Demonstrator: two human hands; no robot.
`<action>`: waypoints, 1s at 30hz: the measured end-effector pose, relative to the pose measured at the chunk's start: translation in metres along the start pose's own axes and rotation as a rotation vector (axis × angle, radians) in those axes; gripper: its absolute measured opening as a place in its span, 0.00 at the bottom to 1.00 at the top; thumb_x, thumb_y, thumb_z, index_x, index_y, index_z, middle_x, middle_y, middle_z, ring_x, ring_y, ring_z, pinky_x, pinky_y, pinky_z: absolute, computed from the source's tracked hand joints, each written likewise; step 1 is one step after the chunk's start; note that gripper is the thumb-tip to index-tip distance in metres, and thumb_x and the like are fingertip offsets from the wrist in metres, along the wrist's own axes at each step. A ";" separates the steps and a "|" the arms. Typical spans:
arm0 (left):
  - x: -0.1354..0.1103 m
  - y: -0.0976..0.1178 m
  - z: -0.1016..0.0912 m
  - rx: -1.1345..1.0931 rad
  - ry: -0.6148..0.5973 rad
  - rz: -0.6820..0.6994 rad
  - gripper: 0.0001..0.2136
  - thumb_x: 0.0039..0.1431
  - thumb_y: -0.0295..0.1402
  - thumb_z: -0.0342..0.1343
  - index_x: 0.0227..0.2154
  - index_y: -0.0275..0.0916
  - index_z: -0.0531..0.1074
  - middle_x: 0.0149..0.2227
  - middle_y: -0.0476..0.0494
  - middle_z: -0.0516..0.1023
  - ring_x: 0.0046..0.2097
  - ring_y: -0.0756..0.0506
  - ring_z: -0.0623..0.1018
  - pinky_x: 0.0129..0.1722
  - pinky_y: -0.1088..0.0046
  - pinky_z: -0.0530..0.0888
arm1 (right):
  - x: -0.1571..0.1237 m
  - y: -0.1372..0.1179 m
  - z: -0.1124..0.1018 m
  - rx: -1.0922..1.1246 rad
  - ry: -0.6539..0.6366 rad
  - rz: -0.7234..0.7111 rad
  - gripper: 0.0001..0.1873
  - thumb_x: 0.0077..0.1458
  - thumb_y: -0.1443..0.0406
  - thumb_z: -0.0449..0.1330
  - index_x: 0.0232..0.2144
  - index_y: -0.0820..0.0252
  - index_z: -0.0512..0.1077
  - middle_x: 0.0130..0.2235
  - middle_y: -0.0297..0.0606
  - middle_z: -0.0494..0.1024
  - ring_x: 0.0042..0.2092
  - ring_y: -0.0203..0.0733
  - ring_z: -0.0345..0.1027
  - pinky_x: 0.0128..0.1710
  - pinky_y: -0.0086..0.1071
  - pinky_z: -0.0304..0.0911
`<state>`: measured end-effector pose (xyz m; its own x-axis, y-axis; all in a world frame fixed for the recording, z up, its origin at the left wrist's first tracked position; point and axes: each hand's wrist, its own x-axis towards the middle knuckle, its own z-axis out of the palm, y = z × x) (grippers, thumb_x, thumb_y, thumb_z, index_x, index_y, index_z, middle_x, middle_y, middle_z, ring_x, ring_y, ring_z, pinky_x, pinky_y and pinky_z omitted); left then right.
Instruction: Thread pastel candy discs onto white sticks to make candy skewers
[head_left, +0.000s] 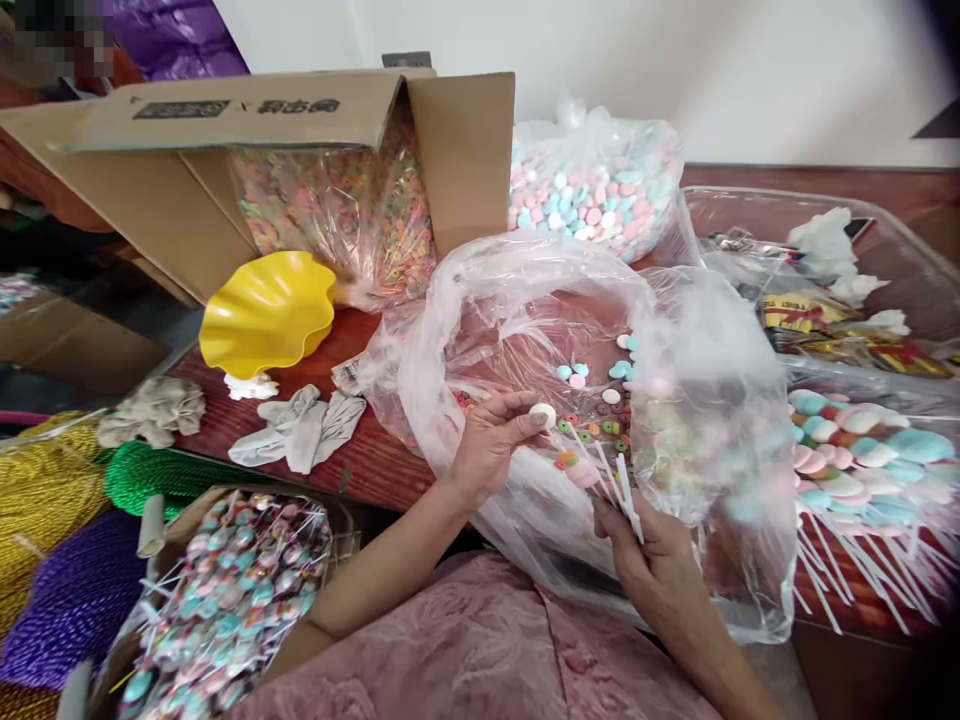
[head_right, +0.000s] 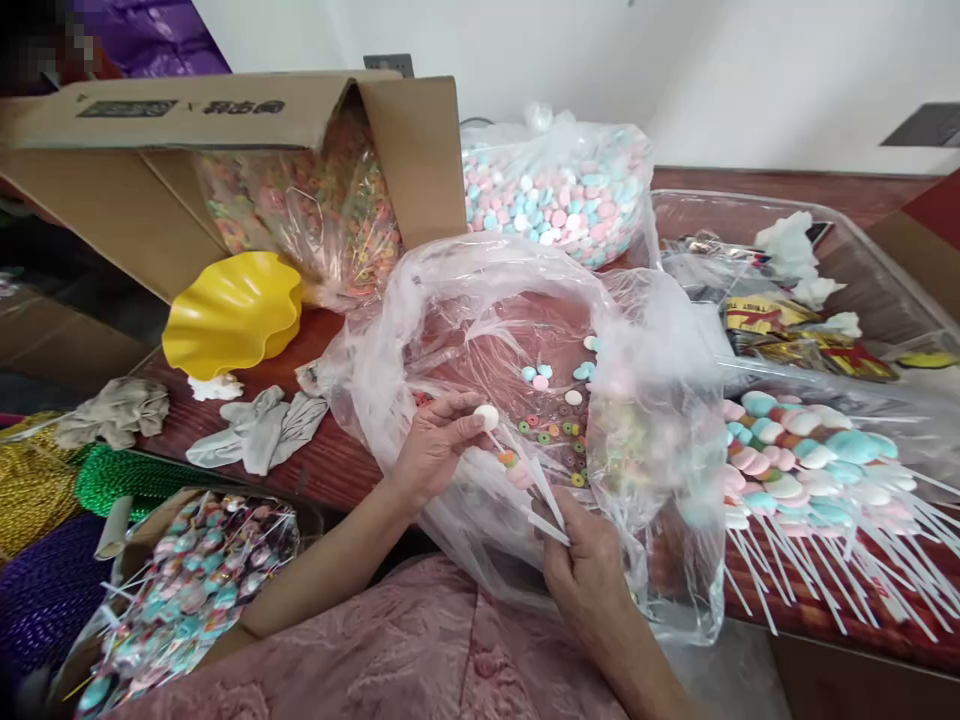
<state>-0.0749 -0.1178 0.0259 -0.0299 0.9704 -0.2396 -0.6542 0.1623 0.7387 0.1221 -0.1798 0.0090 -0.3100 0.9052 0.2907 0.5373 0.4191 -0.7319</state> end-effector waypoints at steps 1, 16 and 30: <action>0.000 -0.002 -0.001 -0.013 0.002 0.006 0.20 0.31 0.34 0.76 0.31 0.35 0.79 0.28 0.49 0.81 0.26 0.51 0.78 0.26 0.75 0.76 | -0.001 0.000 0.001 -0.004 0.003 0.008 0.09 0.57 0.72 0.51 0.26 0.56 0.63 0.23 0.28 0.65 0.24 0.33 0.59 0.26 0.26 0.56; -0.003 -0.023 -0.022 0.399 -0.036 0.589 0.11 0.50 0.30 0.69 0.38 0.38 0.80 0.36 0.47 0.80 0.36 0.50 0.79 0.37 0.74 0.79 | -0.012 -0.006 0.014 0.042 0.077 0.081 0.09 0.62 0.68 0.51 0.29 0.58 0.68 0.23 0.29 0.65 0.24 0.34 0.61 0.25 0.27 0.57; -0.010 -0.012 -0.014 0.988 -0.140 1.141 0.08 0.59 0.21 0.59 0.39 0.38 0.78 0.35 0.43 0.84 0.38 0.49 0.83 0.40 0.75 0.80 | -0.008 -0.010 0.009 0.003 0.140 -0.039 0.17 0.63 0.72 0.51 0.50 0.55 0.71 0.24 0.27 0.63 0.23 0.32 0.60 0.25 0.25 0.58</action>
<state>-0.0767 -0.1317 0.0105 -0.0477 0.6549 0.7542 0.4250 -0.6700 0.6087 0.1125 -0.1922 0.0083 -0.2182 0.8894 0.4017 0.5245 0.4540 -0.7203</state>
